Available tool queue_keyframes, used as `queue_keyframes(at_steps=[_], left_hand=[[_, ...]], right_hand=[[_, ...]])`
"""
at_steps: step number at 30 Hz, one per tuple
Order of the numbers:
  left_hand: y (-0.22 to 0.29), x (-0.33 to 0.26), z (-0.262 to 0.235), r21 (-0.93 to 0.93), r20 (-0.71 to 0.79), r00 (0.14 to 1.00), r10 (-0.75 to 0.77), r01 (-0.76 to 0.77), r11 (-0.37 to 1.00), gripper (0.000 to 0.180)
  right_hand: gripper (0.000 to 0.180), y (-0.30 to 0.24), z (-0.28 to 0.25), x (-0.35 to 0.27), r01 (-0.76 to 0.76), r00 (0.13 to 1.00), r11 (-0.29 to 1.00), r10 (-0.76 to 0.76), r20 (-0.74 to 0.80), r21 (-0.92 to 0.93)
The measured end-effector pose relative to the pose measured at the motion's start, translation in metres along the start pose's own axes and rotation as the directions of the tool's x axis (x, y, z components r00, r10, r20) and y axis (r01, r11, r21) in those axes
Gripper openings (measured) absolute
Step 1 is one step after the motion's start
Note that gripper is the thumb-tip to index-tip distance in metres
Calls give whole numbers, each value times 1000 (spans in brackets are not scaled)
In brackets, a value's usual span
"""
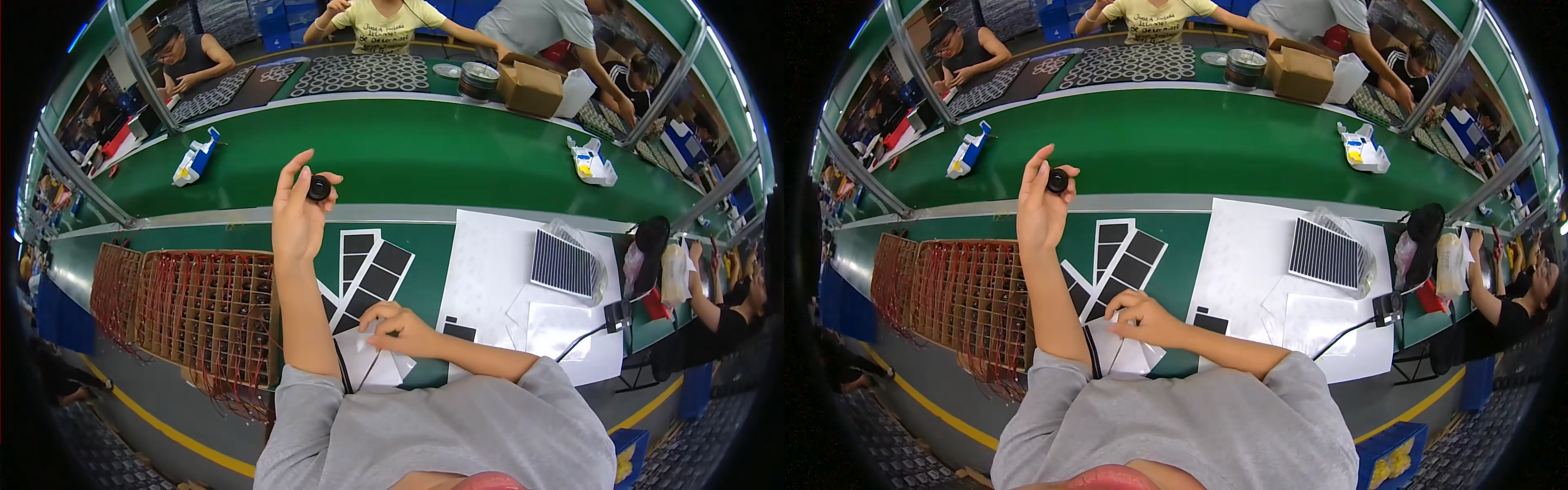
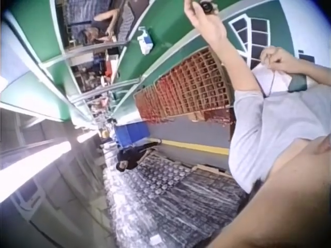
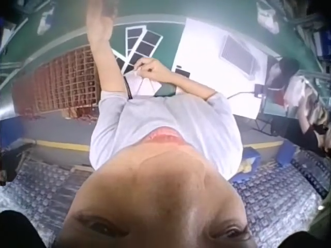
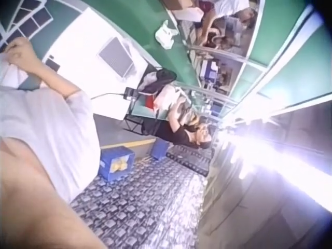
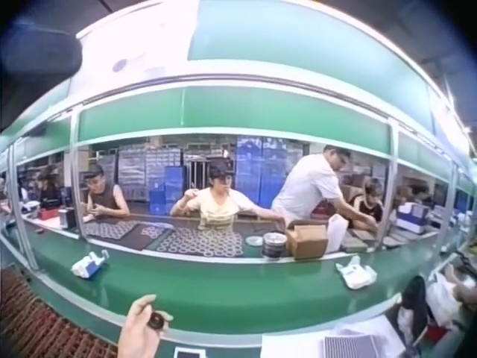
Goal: Assembling small electronic components including wired modules and small solar panels on a factory line.
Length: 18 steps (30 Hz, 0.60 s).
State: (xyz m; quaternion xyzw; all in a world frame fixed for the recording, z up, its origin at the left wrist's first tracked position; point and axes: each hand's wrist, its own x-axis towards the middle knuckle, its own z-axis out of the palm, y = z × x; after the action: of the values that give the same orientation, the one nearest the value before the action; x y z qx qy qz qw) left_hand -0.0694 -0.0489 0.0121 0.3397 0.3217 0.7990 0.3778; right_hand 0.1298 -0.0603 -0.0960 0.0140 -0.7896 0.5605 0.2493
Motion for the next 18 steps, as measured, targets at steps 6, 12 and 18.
queue_keyframes(at_steps=[6, 12, 18], left_hand=[[-4, 2, 2, 27, 4, 998, -59, 59, 998, 25], [-11, 2, 1, 22, 19, 986, -164, 163, 986, 22], [-17, -6, 15, -12, -7, 983, -185, 185, 983, 31]], right_hand=[[14, -27, -48, 37, -67, 990, 981, 88, -109, 183], [19, -62, -88, 68, -9, 986, 884, 85, -142, 467], [22, -56, -102, 61, -89, 945, 883, 220, -241, 461]])
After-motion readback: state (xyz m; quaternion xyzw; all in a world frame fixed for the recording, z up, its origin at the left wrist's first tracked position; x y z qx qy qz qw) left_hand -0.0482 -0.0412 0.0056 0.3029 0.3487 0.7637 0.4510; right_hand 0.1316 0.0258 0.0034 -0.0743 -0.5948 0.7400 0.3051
